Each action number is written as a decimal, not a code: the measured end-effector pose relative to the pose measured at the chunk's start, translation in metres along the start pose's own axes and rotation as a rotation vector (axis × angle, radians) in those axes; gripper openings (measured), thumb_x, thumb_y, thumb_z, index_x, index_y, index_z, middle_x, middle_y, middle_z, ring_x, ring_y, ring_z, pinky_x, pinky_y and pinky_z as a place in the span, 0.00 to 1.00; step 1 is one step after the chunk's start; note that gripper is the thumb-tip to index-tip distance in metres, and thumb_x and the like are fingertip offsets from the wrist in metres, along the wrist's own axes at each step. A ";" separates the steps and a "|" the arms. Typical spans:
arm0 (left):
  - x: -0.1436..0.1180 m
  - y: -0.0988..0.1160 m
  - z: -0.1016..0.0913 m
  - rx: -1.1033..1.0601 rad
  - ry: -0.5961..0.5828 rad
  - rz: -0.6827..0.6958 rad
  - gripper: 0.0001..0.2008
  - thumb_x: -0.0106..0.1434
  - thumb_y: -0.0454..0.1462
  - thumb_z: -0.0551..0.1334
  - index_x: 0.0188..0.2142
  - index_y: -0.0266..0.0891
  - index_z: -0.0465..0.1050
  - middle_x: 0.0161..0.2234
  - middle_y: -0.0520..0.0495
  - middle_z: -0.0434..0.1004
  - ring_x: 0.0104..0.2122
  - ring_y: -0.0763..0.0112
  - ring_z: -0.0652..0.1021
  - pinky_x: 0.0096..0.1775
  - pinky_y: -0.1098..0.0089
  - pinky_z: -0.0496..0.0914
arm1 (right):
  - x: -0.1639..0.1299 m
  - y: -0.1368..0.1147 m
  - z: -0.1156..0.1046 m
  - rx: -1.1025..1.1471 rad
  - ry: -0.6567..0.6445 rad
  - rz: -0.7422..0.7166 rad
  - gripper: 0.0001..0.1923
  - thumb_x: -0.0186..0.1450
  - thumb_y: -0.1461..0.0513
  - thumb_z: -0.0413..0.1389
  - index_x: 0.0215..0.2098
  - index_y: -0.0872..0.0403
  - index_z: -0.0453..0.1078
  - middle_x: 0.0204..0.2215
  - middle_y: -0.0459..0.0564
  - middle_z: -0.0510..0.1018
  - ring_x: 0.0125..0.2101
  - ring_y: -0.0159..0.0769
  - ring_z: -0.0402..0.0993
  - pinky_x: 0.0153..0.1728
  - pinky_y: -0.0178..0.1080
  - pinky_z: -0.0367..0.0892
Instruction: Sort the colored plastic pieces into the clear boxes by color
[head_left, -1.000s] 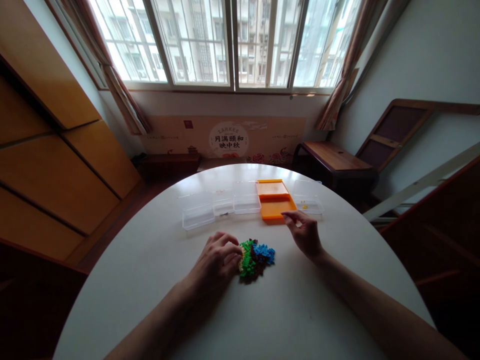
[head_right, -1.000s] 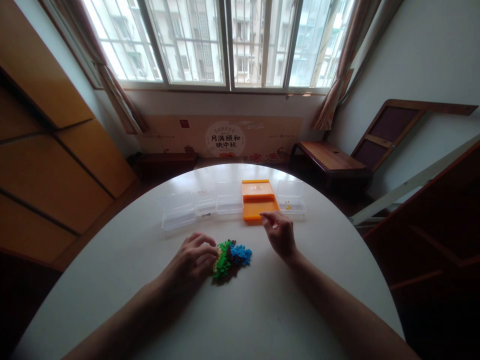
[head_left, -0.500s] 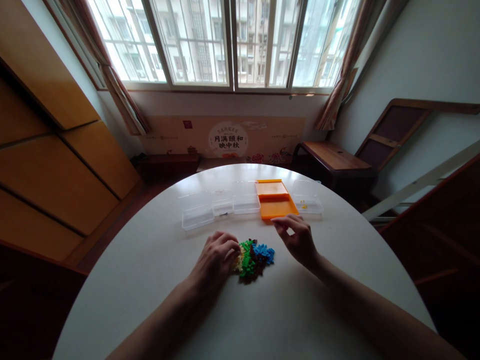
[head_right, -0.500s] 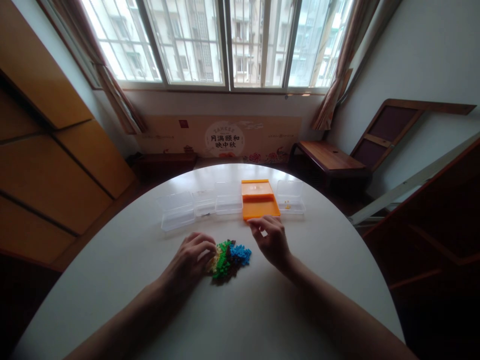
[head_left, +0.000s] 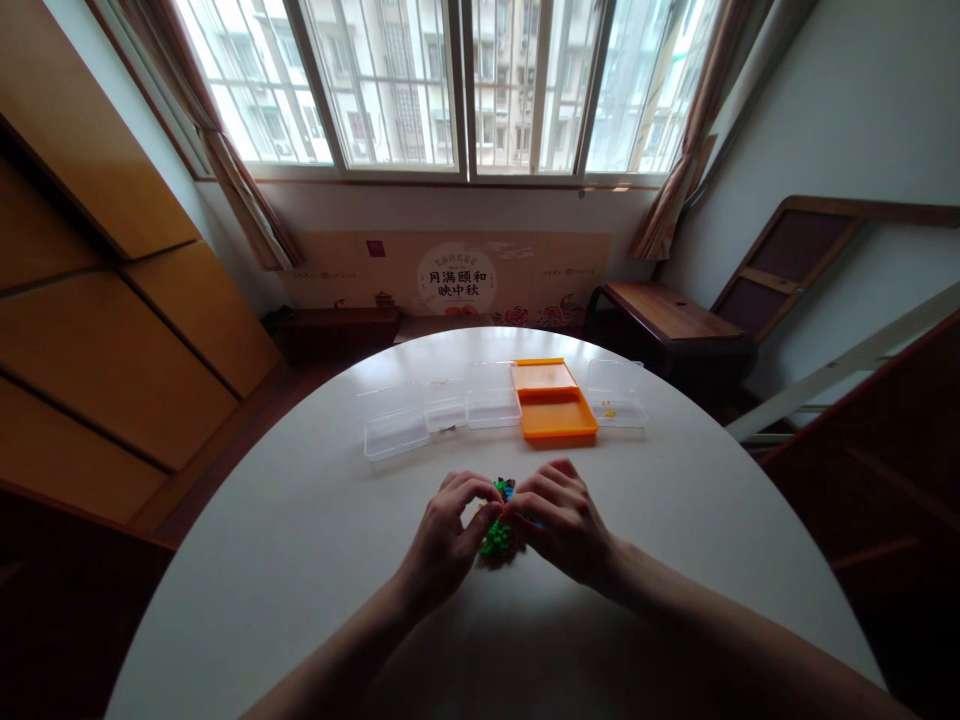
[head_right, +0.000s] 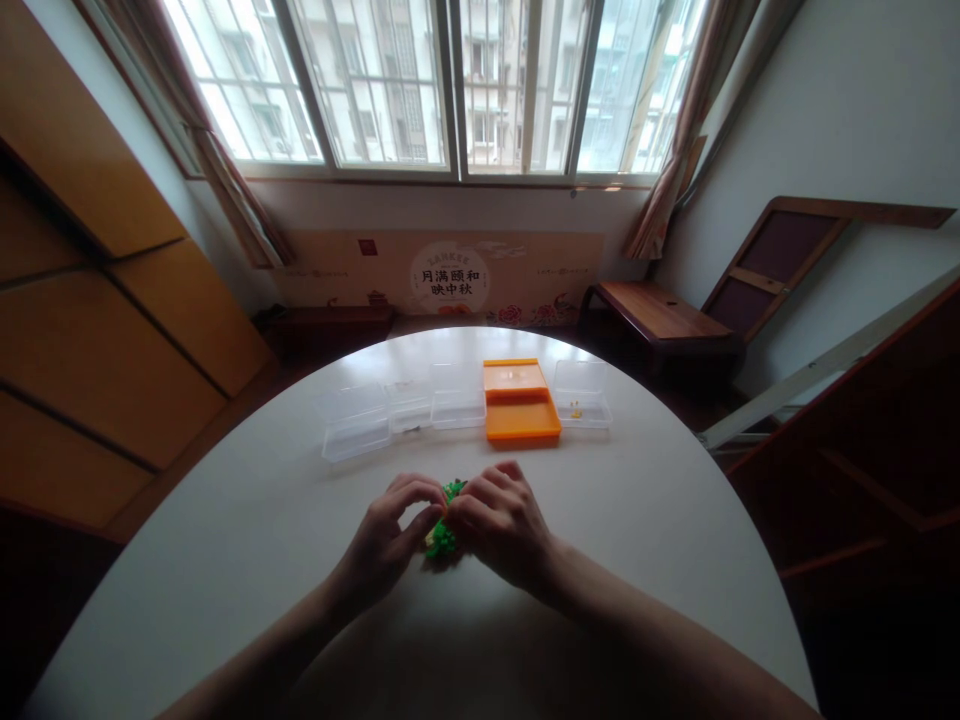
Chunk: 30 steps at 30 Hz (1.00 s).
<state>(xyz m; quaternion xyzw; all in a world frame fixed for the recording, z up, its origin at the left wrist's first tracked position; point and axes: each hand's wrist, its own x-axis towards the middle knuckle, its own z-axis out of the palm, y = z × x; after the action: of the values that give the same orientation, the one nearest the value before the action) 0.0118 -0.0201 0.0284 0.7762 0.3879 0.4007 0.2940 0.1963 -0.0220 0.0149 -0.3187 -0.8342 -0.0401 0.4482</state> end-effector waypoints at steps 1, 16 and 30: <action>0.000 0.000 0.000 -0.002 -0.003 0.001 0.08 0.65 0.39 0.58 0.31 0.39 0.72 0.33 0.46 0.75 0.37 0.65 0.73 0.41 0.65 0.68 | 0.000 0.000 0.000 -0.010 0.002 0.000 0.09 0.66 0.61 0.55 0.27 0.52 0.68 0.23 0.43 0.74 0.26 0.30 0.65 0.35 0.39 0.56; 0.000 -0.010 -0.006 0.113 0.060 -0.003 0.09 0.65 0.38 0.58 0.32 0.39 0.74 0.33 0.47 0.75 0.37 0.67 0.73 0.41 0.67 0.68 | -0.002 0.012 0.000 -0.025 0.039 0.047 0.07 0.64 0.63 0.56 0.28 0.51 0.71 0.23 0.44 0.76 0.26 0.31 0.66 0.35 0.39 0.58; 0.001 -0.031 -0.014 0.270 0.096 0.060 0.05 0.63 0.36 0.59 0.33 0.40 0.74 0.34 0.47 0.74 0.39 0.65 0.72 0.43 0.64 0.67 | -0.036 0.148 -0.045 -0.338 0.364 0.710 0.14 0.61 0.54 0.55 0.32 0.57 0.76 0.27 0.51 0.79 0.22 0.34 0.69 0.31 0.39 0.65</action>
<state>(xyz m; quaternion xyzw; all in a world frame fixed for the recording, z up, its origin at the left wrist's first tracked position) -0.0112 -0.0010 0.0115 0.7999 0.4287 0.3901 0.1558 0.3268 0.0621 -0.0183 -0.6426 -0.5619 -0.0752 0.5154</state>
